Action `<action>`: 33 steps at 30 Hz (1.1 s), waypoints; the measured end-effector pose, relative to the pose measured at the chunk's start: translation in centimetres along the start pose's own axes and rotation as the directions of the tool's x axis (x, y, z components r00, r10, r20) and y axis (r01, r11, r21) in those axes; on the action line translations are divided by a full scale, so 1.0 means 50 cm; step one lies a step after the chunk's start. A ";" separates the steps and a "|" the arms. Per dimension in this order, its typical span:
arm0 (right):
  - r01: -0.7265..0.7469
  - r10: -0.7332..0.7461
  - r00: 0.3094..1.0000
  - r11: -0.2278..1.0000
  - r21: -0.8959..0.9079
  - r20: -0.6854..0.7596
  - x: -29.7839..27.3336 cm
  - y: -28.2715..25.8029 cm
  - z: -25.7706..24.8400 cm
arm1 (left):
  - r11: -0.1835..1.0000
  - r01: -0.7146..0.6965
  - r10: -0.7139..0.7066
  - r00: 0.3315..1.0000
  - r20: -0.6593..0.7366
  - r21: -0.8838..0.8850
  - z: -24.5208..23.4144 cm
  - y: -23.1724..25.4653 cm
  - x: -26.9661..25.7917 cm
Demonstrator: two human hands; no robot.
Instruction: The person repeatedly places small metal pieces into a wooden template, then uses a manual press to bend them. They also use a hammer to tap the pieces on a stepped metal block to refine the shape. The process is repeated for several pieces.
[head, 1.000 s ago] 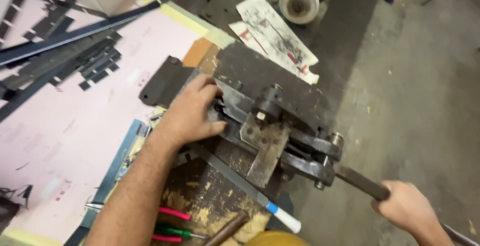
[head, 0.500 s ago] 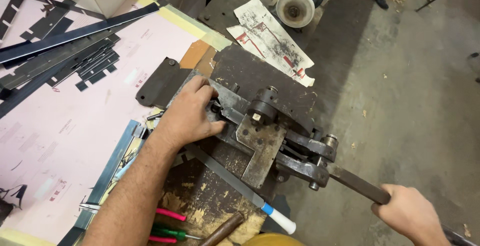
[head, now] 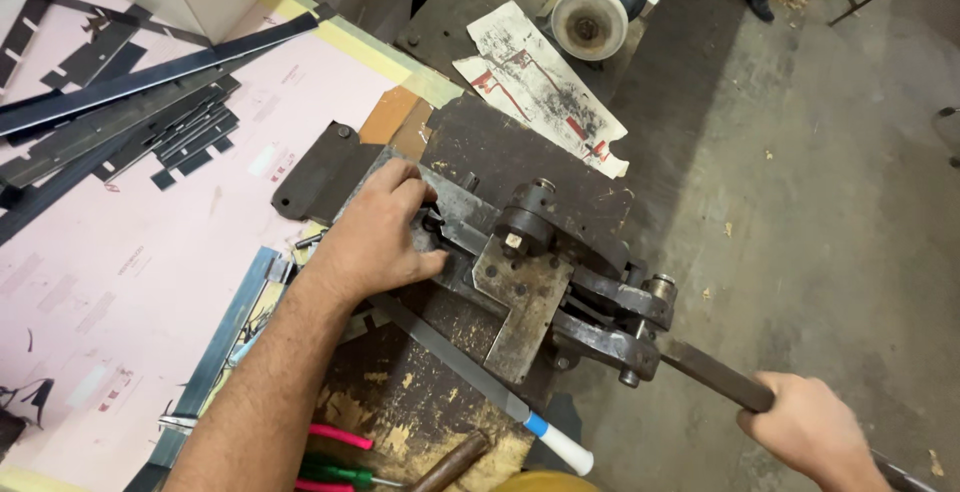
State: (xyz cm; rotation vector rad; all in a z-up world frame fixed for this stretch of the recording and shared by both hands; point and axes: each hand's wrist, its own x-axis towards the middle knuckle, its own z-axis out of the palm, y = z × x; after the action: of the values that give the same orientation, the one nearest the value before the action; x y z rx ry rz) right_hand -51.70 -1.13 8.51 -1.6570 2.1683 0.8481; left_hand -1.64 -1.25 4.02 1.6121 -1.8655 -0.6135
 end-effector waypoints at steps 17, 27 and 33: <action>0.023 -0.024 0.998 1.000 0.017 0.060 0.006 -0.006 0.000 | 0.988 -0.133 0.143 0.976 0.161 -0.074 -0.027 -0.024 0.024; 0.042 -0.042 0.999 0.999 0.030 0.009 0.025 0.007 0.031 | 0.998 -0.053 0.056 0.986 0.160 -0.023 -0.030 -0.010 0.020; 0.172 -0.172 0.985 0.982 0.073 -0.013 -0.002 -0.005 -0.010 | 0.988 -0.076 0.078 0.997 0.010 -0.137 -0.090 0.095 -0.018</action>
State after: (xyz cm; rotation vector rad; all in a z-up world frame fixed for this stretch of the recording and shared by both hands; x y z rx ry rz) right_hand -51.35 -1.40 8.90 -1.7818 1.9996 0.7061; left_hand -1.82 0.54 10.40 1.4448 -1.8454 -0.7058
